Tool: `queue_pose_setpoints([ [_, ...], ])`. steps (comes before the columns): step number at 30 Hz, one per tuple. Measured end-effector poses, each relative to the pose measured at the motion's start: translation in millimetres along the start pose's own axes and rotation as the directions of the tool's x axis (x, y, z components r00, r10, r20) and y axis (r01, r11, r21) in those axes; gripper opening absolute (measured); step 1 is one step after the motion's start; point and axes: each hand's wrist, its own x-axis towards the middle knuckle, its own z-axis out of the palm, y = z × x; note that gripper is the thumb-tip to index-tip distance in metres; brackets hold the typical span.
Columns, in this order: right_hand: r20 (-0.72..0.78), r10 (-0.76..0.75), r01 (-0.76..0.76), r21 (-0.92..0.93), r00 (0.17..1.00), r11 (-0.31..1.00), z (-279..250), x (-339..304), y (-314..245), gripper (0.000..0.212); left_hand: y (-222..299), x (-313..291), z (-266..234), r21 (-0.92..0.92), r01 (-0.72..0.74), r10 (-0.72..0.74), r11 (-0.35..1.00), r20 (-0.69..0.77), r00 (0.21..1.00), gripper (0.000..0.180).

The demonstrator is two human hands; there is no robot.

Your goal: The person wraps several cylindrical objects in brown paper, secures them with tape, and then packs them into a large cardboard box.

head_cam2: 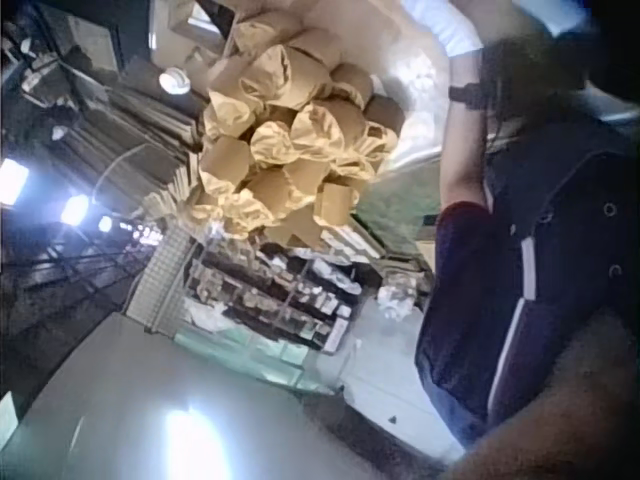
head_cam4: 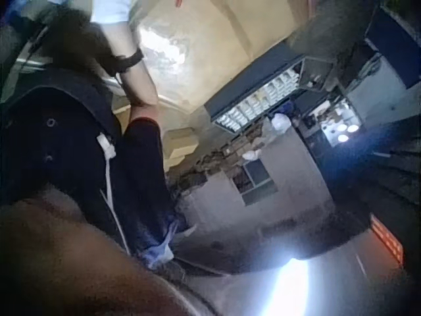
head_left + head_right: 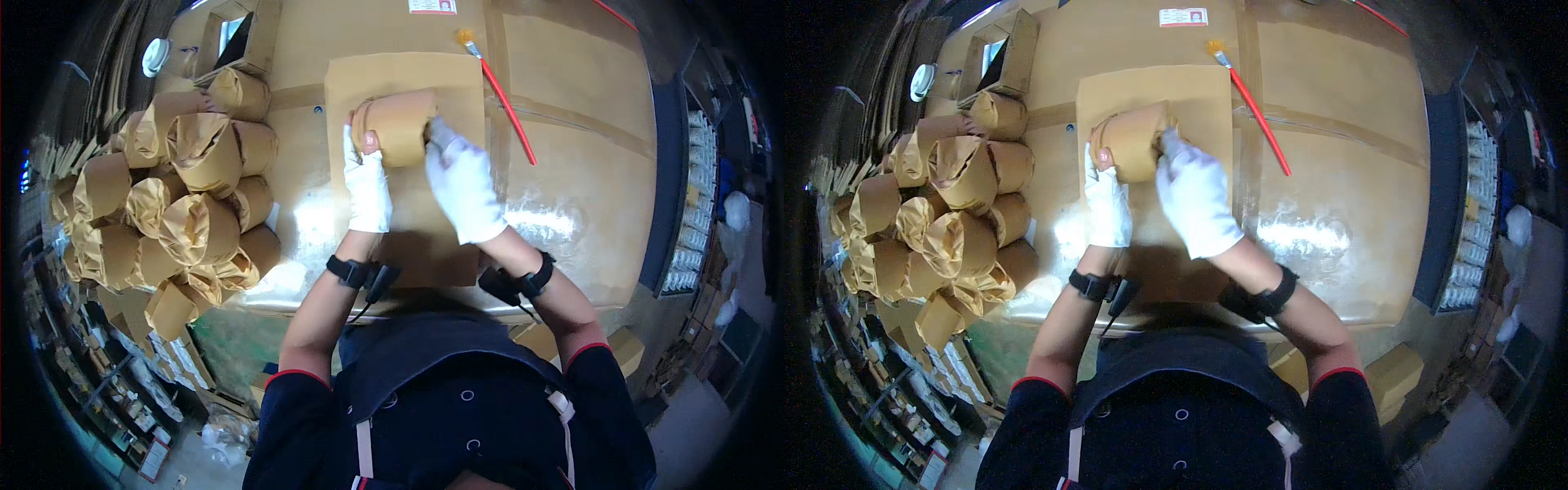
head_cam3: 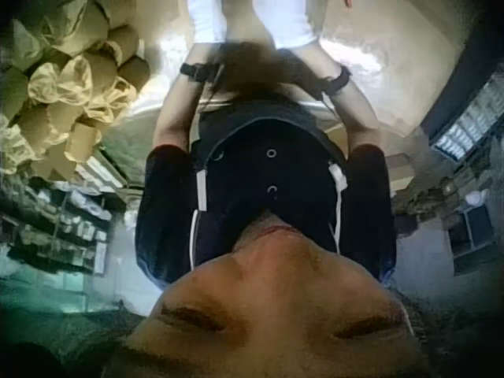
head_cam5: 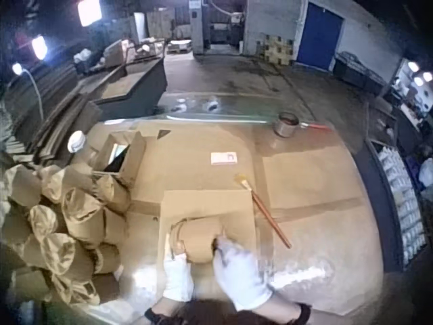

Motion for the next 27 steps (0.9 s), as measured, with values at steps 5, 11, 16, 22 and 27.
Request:
queue_pose_setpoints([
  [5, -0.064, -0.408, 0.397, -0.135, 0.911, 0.908, 30, -40, -29, 0.04, 35, -2, -33, 0.142, -0.038, 0.013, 0.989, 0.171, 0.985, 0.086],
  [11, 0.174, -0.389, 0.248, 0.526, 0.905, 0.814, -11, -59, -37, 0.031, 43, -31, -103, -0.016, 0.055, -0.049, 0.998, 0.251, 0.967, 0.072],
  [16, 0.322, 0.243, -0.402, 0.672, 0.915, 0.622, -10, -62, 28, 0.026, 123, -130, -188, 0.029, 0.16, -0.161, 0.987, 0.292, 0.943, 0.073],
  [22, 0.614, 0.306, -0.674, 0.557, 0.727, 0.485, 31, -86, 105, 0.023, 153, -165, -312, -0.247, 0.097, -0.167, 0.964, -0.282, 0.945, 0.061],
  [27, 0.57, 0.38, -0.655, 0.415, 0.728, 0.632, 30, -91, 70, 0.022, 160, -104, -344, -0.258, -0.052, -0.033, 0.965, -0.317, 0.948, 0.066],
])
